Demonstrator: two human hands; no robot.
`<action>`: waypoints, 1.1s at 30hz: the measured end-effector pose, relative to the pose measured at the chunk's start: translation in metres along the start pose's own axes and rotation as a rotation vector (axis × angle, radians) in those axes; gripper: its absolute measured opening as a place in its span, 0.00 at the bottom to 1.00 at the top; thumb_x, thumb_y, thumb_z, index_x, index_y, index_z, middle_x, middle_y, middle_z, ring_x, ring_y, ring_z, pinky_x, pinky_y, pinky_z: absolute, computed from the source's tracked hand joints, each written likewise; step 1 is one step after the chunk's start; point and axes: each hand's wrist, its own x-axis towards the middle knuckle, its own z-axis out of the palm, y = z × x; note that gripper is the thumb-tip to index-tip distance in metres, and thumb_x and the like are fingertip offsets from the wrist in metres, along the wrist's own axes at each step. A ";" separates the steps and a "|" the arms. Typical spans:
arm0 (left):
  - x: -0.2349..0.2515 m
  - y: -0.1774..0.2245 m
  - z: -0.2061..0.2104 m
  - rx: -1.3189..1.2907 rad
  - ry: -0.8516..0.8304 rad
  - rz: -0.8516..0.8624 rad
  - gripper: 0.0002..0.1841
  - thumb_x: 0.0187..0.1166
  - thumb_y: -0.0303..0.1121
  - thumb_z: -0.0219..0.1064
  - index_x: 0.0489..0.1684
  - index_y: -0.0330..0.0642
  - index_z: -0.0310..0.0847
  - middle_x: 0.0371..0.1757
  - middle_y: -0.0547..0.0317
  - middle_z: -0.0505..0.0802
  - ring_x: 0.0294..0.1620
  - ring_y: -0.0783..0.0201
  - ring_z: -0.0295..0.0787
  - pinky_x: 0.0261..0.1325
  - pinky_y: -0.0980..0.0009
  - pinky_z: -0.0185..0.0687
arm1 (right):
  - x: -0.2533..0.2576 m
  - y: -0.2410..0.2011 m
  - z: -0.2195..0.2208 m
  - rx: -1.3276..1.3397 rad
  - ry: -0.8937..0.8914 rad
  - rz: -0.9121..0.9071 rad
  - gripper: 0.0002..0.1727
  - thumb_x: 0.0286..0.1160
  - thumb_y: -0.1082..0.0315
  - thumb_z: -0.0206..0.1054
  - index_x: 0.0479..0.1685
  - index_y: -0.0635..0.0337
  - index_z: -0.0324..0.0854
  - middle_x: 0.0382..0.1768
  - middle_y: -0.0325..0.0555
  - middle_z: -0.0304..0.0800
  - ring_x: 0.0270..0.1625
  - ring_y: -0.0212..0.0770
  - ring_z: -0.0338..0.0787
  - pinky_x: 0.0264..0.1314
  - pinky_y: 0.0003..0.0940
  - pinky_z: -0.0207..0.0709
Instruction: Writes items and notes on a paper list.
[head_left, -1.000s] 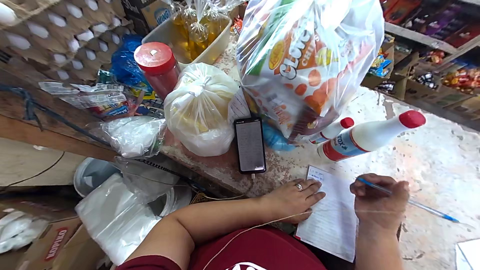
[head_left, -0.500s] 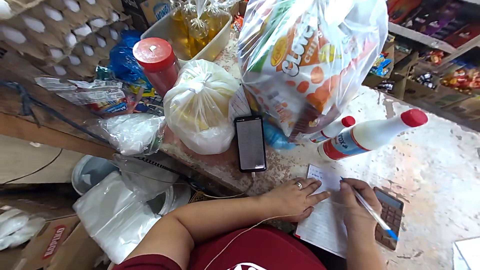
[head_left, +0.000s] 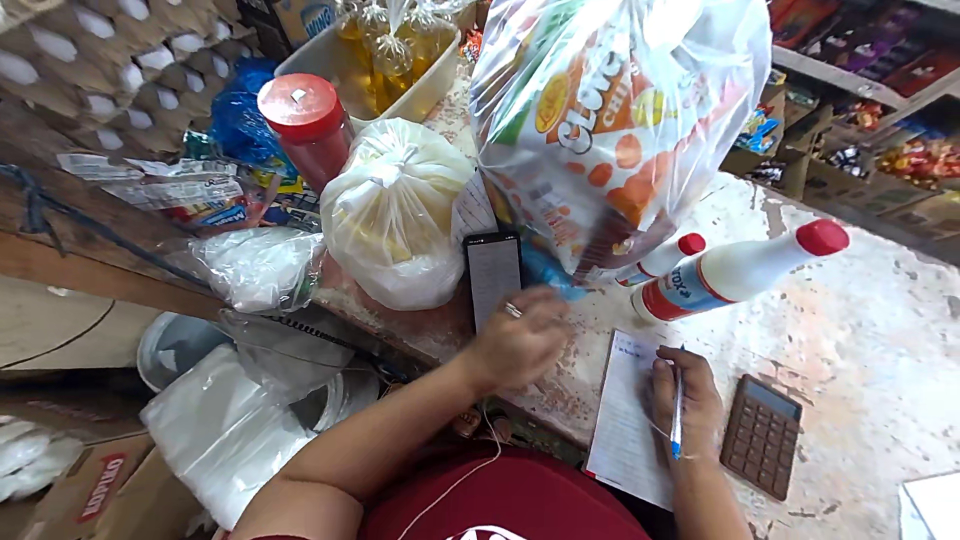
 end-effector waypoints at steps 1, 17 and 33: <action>0.001 -0.014 -0.017 0.082 0.039 -0.053 0.09 0.78 0.35 0.67 0.43 0.49 0.96 0.60 0.52 0.94 0.74 0.45 0.82 0.76 0.48 0.73 | 0.000 0.000 0.000 -0.004 0.000 0.002 0.20 0.84 0.64 0.59 0.50 0.77 0.84 0.44 0.61 0.87 0.42 0.32 0.83 0.46 0.18 0.75; 0.000 -0.060 -0.060 0.508 -0.052 -0.402 0.15 0.72 0.48 0.70 0.49 0.52 0.91 0.83 0.47 0.76 0.90 0.37 0.56 0.84 0.37 0.49 | 0.000 0.001 0.002 -0.053 0.011 -0.020 0.19 0.84 0.62 0.61 0.49 0.74 0.86 0.42 0.58 0.86 0.37 0.30 0.81 0.40 0.17 0.73; 0.006 -0.055 -0.063 0.608 -0.243 -0.452 0.37 0.66 0.62 0.74 0.74 0.53 0.82 0.95 0.47 0.59 0.94 0.40 0.49 0.86 0.35 0.41 | 0.000 0.001 0.002 -0.047 0.008 -0.020 0.21 0.85 0.60 0.61 0.49 0.74 0.86 0.42 0.57 0.86 0.37 0.29 0.80 0.41 0.16 0.72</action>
